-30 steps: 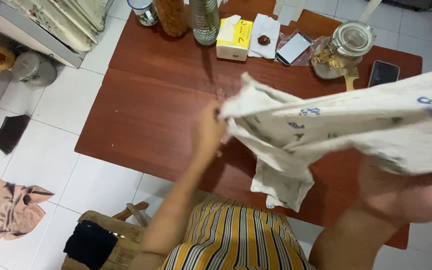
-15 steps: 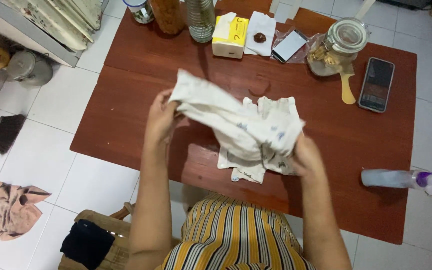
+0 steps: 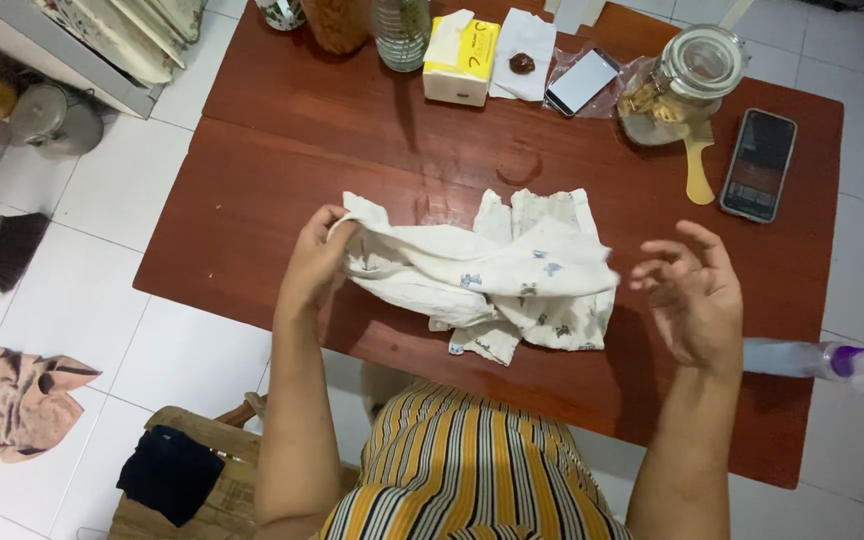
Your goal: The person folds a white patterned cloth on a wooden table, smoothing and pressing it flat, then sprays it with a spray bottle and continues folding it into a compact rectangle.
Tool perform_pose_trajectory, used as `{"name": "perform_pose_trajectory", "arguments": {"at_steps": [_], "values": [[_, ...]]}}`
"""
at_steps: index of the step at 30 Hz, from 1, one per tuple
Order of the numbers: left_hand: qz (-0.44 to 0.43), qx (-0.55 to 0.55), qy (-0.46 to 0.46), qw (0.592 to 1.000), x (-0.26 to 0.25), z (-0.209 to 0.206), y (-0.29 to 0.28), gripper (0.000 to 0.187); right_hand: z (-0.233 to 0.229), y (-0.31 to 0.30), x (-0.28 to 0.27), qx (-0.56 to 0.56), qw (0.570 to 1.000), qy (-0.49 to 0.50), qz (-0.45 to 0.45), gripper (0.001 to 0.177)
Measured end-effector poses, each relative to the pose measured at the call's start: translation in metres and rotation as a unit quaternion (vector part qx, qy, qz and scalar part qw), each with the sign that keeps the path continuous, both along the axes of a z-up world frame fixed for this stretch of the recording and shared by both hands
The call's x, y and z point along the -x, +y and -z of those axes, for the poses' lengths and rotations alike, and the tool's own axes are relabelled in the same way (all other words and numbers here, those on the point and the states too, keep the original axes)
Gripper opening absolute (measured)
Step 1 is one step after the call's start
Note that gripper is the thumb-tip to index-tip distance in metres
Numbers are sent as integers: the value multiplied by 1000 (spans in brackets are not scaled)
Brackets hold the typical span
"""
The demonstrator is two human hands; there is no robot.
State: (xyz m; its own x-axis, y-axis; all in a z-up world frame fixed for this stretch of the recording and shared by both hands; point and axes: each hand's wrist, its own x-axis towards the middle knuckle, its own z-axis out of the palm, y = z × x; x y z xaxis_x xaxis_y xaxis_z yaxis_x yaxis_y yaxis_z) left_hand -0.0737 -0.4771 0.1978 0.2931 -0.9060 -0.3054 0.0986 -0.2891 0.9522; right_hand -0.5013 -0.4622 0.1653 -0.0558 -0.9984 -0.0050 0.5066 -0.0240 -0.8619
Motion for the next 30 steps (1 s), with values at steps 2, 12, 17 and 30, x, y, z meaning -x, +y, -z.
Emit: {"name": "perform_pose_trajectory", "arguments": {"at_steps": [2, 12, 17, 30], "values": [[18, -6, -2, 1000, 19, -23, 4, 10, -25, 4, -18, -5, 992, 120, -26, 65], [138, 23, -178, 974, 86, 33, -10, 29, -50, 19, -131, -50, 951, 241, -188, 29], [302, 85, -301, 901, 152, -31, 27, 36, 64, 0, -139, -165, 976, -86, -114, 44], [327, 65, -286, 898, 152, -46, 19, 34, 45, -7, -127, -212, 963, -89, -139, 34]]}}
